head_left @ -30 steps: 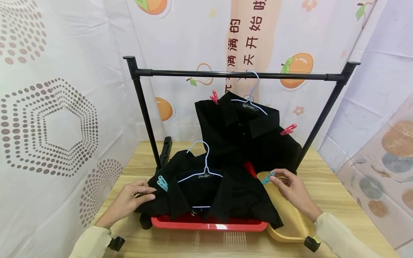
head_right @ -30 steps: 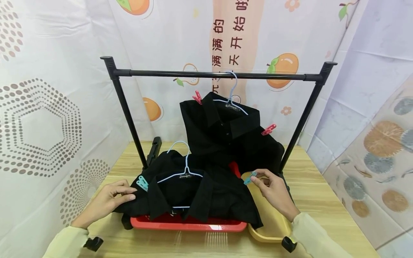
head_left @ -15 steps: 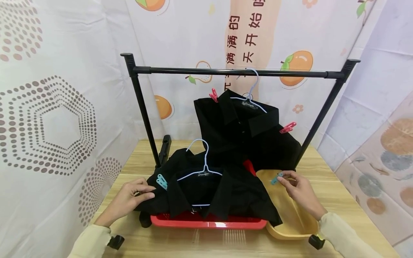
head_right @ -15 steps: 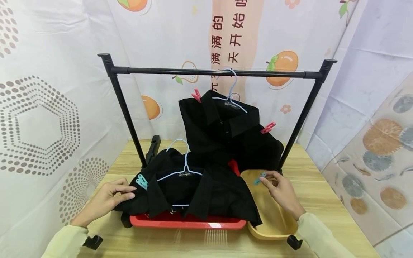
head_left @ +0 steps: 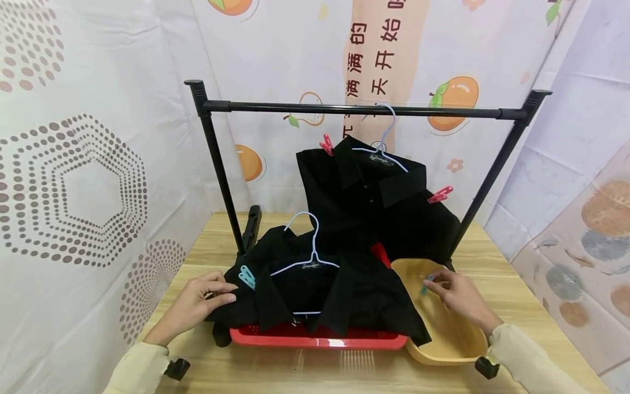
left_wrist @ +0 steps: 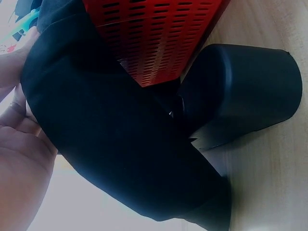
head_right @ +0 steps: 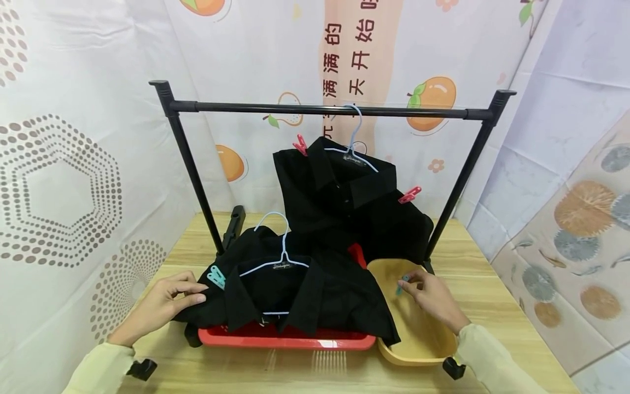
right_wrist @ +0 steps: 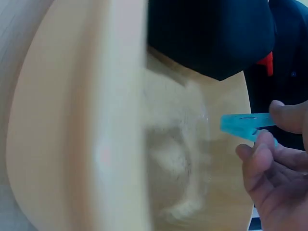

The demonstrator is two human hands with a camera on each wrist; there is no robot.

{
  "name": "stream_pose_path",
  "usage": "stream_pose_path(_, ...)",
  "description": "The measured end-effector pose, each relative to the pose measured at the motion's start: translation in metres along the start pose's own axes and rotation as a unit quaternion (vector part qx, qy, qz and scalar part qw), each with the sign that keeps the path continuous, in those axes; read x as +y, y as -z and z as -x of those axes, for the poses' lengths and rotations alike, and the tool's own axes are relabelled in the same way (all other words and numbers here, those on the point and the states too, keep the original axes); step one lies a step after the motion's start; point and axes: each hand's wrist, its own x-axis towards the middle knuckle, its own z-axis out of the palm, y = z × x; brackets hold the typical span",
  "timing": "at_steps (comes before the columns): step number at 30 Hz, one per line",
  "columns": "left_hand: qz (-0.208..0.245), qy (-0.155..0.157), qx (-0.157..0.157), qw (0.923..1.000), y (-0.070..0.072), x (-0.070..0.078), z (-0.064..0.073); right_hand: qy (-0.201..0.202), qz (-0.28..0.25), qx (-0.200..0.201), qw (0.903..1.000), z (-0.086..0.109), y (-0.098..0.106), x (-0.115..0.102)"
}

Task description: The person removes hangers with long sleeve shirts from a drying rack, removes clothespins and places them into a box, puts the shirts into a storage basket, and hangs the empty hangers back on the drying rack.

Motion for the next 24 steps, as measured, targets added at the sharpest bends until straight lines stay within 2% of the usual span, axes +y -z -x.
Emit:
stream_pose_path(5,0.004,0.000,0.002,1.0000,0.000,0.000,0.001,0.002,0.021,-0.012,0.9997,0.000,0.000,0.002)
stream_pose_path(13,0.006,-0.006,0.006,1.0000,-0.001,0.000,0.001,-0.005,0.022,-0.037,0.9991,0.001,0.002,0.004)
stream_pose_path(24,0.006,-0.009,0.007,0.9999,-0.001,-0.001,0.001,0.022,0.108,-0.058,0.9922,0.003,-0.006,0.011)
